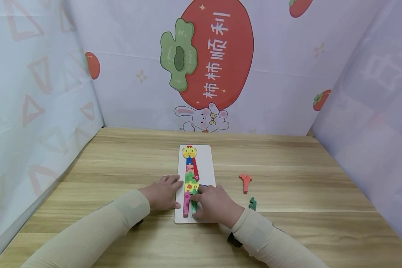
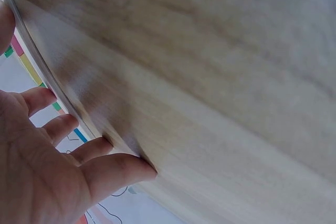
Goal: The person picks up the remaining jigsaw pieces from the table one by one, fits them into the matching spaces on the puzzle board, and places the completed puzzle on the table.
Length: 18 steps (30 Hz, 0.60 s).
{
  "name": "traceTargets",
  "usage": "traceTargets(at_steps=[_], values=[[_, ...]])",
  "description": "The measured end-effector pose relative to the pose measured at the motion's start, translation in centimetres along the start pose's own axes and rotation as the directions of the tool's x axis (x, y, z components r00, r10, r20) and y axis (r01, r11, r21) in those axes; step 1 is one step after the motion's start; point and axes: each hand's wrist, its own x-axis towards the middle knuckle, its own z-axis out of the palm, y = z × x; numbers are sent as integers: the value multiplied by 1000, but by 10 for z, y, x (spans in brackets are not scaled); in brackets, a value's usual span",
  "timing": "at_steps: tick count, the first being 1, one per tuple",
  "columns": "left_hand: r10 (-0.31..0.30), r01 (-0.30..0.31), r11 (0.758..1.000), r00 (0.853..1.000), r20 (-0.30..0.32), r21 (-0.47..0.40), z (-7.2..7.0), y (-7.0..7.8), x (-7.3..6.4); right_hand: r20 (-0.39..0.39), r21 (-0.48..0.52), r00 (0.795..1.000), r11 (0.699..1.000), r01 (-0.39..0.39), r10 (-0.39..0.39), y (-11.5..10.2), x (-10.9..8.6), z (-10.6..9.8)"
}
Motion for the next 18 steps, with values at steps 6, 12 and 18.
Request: traceTargets(at_steps=[6, 12, 18], values=[[2, -2, 1000, 1000, -2, 3, 1, -1, 1, 2, -18, 1000, 1000, 0, 0, 0, 0, 1], [0, 0, 1000, 1000, 0, 1, 0, 0, 0, -4, -20, 1000, 1000, 3, -3, -1, -1, 2], [0, 0, 1000, 1000, 5, -3, -1, 0, -1, -6, -14, 1000, 1000, -2, 2, -1, 0, 3]])
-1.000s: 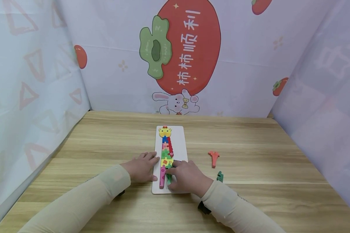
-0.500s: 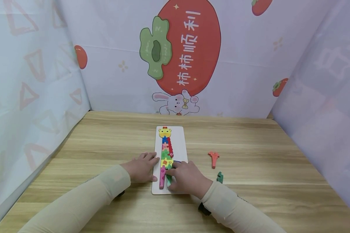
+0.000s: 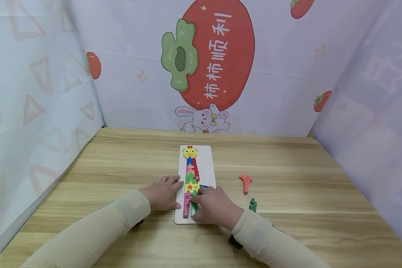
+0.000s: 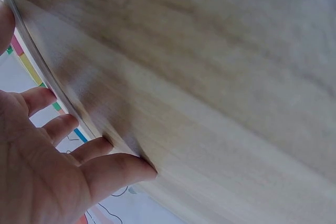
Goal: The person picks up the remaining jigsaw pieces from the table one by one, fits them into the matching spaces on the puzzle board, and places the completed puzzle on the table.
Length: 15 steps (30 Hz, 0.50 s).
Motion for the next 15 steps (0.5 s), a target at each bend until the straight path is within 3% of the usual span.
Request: traceTargets(at_steps=[15], values=[[9, -8, 1000, 1000, 7, -7, 0, -1, 0, -2, -10, 1000, 1000, 12, -12, 0, 0, 0]])
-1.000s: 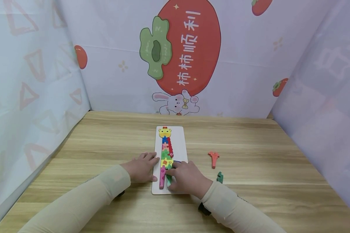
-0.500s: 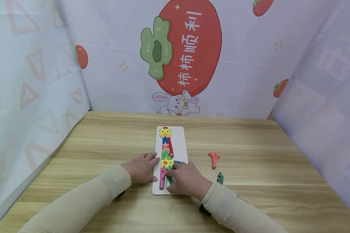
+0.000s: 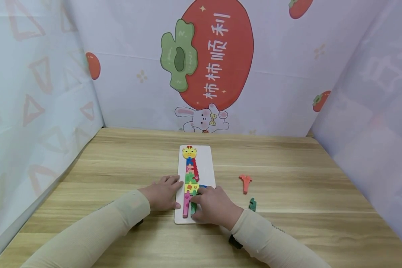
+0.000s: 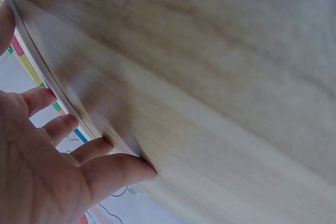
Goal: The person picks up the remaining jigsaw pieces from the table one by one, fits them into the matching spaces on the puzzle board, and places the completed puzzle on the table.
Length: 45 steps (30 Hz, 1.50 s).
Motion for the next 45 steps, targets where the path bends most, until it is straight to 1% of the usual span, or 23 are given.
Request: traceTargets(at_steps=[5, 11, 21, 26, 34, 45], values=[[9, -9, 1000, 1000, -10, 7, 2, -2, 0, -2, -12, 1000, 1000, 7, -7, 0, 1, 1], [11, -11, 1000, 1000, -12, 12, 1, -1, 0, -3, -23, 1000, 1000, 7, -7, 0, 1, 1], [10, -9, 999, 1000, -24, 32, 6, -5, 5, -20, -26, 1000, 1000, 12, -12, 0, 1, 1], [6, -5, 1000, 1000, -18, 31, 6, -5, 5, -11, -29, 1000, 1000, 5, -5, -1, 0, 1], [9, -8, 999, 1000, -28, 41, 10, -8, 8, -7, -42, 1000, 999, 1, -1, -3, -1, 0], [-7, 7, 999, 1000, -16, 35, 8, -5, 7, 4, -59, 1000, 998, 9, -9, -2, -2, 0]])
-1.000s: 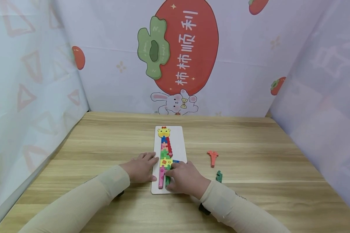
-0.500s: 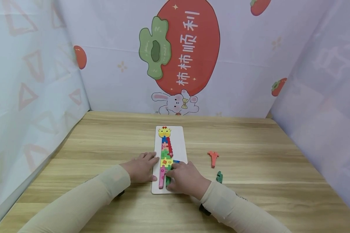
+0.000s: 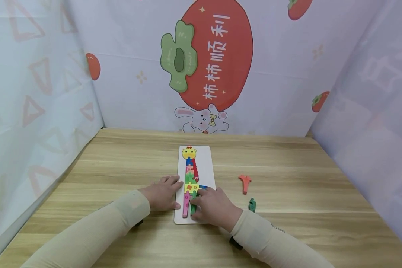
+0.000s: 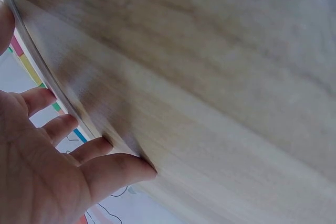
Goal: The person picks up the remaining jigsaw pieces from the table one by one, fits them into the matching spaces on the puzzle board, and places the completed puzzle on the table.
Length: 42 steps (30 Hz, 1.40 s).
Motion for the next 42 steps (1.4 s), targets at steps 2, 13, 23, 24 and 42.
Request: traceTargets(at_steps=[2, 13, 23, 24, 42], values=[[-1, 1, 1000, 1000, 2, 3, -1, 1, -1, -3, -1, 1000, 1000, 3, -3, 0, -1, 0], [-4, 4, 1000, 1000, -1, 3, -3, 3, -4, -3, -16, 1000, 1000, 3, -3, -1, -4, -1], [-1, 1, 1000, 1000, 0, 0, -5, 5, -6, -12, -14, 1000, 1000, -3, 3, 0, -5, 0], [0, 0, 1000, 1000, 0, -3, -5, 5, -6, -12, -13, 1000, 1000, -2, 2, 0, -4, 0], [5, -5, 1000, 1000, 3, -13, -6, 5, -6, -15, -10, 1000, 1000, 6, -6, 2, -3, 2]])
